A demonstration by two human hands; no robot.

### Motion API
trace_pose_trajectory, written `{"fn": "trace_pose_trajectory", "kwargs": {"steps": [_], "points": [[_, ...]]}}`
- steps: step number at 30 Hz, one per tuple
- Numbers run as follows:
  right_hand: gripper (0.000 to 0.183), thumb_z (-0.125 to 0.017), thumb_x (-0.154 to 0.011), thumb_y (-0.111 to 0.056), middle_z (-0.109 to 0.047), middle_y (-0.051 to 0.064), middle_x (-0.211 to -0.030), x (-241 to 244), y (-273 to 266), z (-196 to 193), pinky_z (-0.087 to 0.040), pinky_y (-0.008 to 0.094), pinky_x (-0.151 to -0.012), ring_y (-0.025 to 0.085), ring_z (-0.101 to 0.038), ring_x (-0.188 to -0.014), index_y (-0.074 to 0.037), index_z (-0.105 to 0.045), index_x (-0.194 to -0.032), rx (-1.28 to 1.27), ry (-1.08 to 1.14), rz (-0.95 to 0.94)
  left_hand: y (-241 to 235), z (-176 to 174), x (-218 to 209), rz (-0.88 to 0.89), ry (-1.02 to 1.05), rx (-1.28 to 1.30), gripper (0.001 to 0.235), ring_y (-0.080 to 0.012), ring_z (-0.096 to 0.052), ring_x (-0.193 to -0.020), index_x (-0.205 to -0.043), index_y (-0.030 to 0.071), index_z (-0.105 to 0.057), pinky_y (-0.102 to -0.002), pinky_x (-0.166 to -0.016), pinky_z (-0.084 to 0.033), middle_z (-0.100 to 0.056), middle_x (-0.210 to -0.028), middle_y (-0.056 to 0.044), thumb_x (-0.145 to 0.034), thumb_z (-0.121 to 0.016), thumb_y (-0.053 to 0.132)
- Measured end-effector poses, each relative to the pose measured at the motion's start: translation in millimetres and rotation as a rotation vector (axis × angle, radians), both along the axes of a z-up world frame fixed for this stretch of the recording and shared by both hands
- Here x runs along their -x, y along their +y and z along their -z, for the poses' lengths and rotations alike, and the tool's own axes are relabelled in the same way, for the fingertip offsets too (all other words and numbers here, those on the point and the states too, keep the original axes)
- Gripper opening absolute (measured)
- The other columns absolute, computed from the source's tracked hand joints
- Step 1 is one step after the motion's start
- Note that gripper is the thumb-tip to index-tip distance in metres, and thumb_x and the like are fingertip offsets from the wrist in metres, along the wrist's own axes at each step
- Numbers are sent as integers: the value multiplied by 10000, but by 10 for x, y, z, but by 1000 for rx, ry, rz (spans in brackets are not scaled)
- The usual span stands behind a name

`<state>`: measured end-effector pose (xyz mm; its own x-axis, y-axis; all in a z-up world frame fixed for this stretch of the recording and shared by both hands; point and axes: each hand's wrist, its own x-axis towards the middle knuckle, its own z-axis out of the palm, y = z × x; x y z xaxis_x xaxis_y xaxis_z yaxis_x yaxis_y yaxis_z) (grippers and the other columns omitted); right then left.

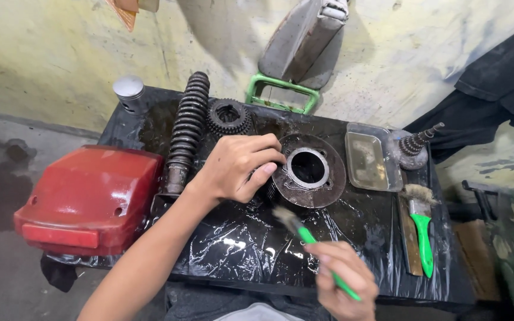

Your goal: Cleaning a motorcycle engine cylinder block using a brush and cleaning solution on a workbench.

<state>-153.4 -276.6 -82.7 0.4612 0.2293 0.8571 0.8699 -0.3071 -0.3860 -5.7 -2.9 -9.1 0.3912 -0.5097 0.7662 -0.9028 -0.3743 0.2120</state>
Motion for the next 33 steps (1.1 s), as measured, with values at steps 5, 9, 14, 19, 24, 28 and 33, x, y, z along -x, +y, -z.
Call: {"fn": "trace_pose_trajectory", "kwargs": {"steps": [5, 9, 14, 19, 24, 28, 33], "points": [[135, -594, -1088, -89, -778, 262, -973, 136, -65, -21, -621, 304, -661, 296, -781, -774, -53, -563, -1214, -178, 92, 217, -5, -2, 9, 5, -2, 3, 515, -298, -742, -826, -1062, 48, -770, -412, -618, -496, -712, -1091, -95, -1151, -333, 305], [88, -597, -1111, -177, -787, 205, -867, 95, 222, 22, -484, 319, -586, 261, -838, -689, -112, -570, -1162, -205, -37, 177, -7, 3, 2, 5, -3, 12, 521, -308, -750, -843, -1063, 44, -772, -421, -630, -504, -718, -1107, -99, -1157, -331, 306], [136, -554, -1129, -79, -781, 332, -1137, -116, 322, -183, -673, 421, -739, 365, -846, -930, -1, -560, -1241, 75, -86, -67, -6, -20, 25, 9, -9, 15, 540, -311, -756, -850, -1065, 43, -773, -418, -646, -516, -723, -1105, -108, -1165, -318, 315], [148, -581, -1107, -87, -812, 231, -1060, 64, -31, -114, -672, 398, -829, 332, -872, -923, -72, -570, -1254, -146, 23, 64, -11, -22, 12, 9, -7, 8, 554, -313, -771, -868, -1066, 39, -789, -418, -648, -528, -738, -1109, -114, -1164, -319, 316], [127, -497, -1136, 7, -671, 413, -987, -37, -377, -239, -601, 390, -622, 402, -693, -709, 4, -384, -1195, -189, -1, 352, -23, -42, 21, 2, -20, 7, 533, -317, -776, -880, -1068, 37, -784, -416, -663, -546, -746, -1116, -121, -1164, -328, 294], [120, -504, -1128, -11, -691, 382, -954, 42, -185, -274, -574, 384, -670, 349, -667, -652, 1, -403, -1190, -201, -10, 352, -40, -63, 22, -2, -16, 22, 535, -312, -777, -873, -1050, 32, -785, -407, -668, -557, -746, -1087, -125, -1156, -326, 284], [111, -504, -1166, -234, -805, 169, -940, 235, 423, -270, -649, 342, -676, 267, -727, -671, -139, -460, -1130, -261, -42, 228, -35, -40, 22, -4, 5, -2, 522, -331, -784, -945, -1084, 42, -776, -430, -727, -569, -748, -1126, -132, -1162, -326, 296]]}}
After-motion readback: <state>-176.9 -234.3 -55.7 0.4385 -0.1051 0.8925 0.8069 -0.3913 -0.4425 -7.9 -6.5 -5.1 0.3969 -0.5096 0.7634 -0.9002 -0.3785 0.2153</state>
